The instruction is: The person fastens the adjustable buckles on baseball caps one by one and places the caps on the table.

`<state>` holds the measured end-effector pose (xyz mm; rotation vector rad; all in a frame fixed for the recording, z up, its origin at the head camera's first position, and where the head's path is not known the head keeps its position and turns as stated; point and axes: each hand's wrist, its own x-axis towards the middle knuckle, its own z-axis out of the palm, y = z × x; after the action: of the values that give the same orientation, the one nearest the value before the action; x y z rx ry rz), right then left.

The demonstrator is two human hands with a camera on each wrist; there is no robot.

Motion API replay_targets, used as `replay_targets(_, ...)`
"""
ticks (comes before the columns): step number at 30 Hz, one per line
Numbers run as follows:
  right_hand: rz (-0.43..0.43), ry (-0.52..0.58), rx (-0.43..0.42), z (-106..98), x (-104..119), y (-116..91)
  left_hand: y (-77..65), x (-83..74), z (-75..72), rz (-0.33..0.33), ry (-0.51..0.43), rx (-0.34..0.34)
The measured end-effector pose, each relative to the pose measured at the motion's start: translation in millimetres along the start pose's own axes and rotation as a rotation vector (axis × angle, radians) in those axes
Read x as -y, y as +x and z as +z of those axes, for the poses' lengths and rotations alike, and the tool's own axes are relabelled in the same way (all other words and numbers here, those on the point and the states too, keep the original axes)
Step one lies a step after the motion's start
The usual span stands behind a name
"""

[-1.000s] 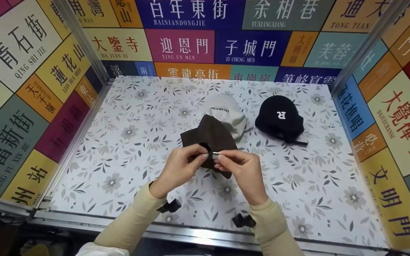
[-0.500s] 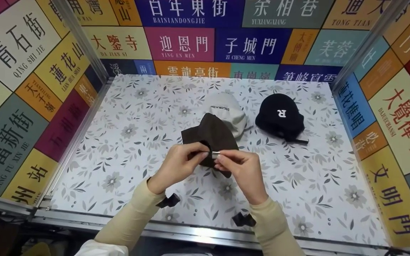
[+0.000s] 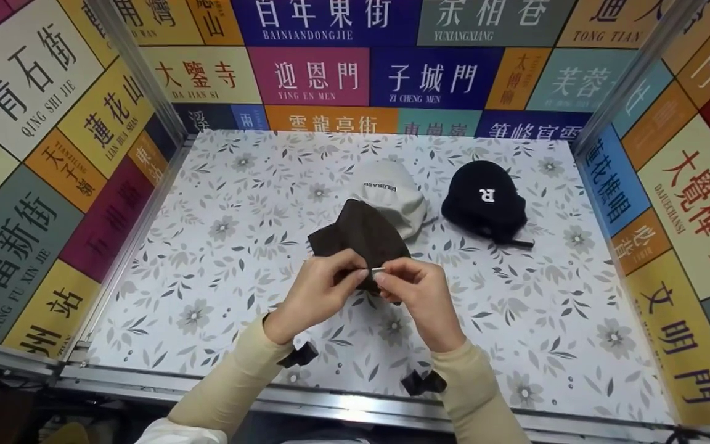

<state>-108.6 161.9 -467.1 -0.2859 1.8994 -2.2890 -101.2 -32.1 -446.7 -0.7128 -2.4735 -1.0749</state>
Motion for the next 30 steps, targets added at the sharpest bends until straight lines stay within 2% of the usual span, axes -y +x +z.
replay_targets(3, -0.007, -0.007, -0.019, 1, 1, 0, -1.8, -2.7, 1.2, 0.060, 0.083, 0.003)
replay_targets(7, -0.037, 0.008, -0.032, 2, 1, 2, -3.3, -2.9, 6.2, 0.174, 0.198, 0.000)
replay_targets(11, -0.037, 0.026, -0.022, 5, 0, 2, -3.8, -0.5, 11.6, 0.240, 0.260, -0.070)
replay_targets(14, -0.023, 0.036, -0.032, 7, -1, 2, -3.6, 1.3, 13.5, 0.248, 0.273, -0.129)
replay_targets(18, -0.019, 0.067, -0.038, 8, -1, 3, -2.4, 3.3, 13.5, 0.236, 0.241, -0.168)
replay_targets(22, -0.005, 0.120, -0.016, 6, -2, 6, -1.0, 4.8, 12.0, 0.213, 0.222, -0.186)
replay_targets(30, 0.079, 0.270, 0.031, 2, -6, 12, 2.6, 9.0, 10.8, 0.216, 0.209, -0.192)
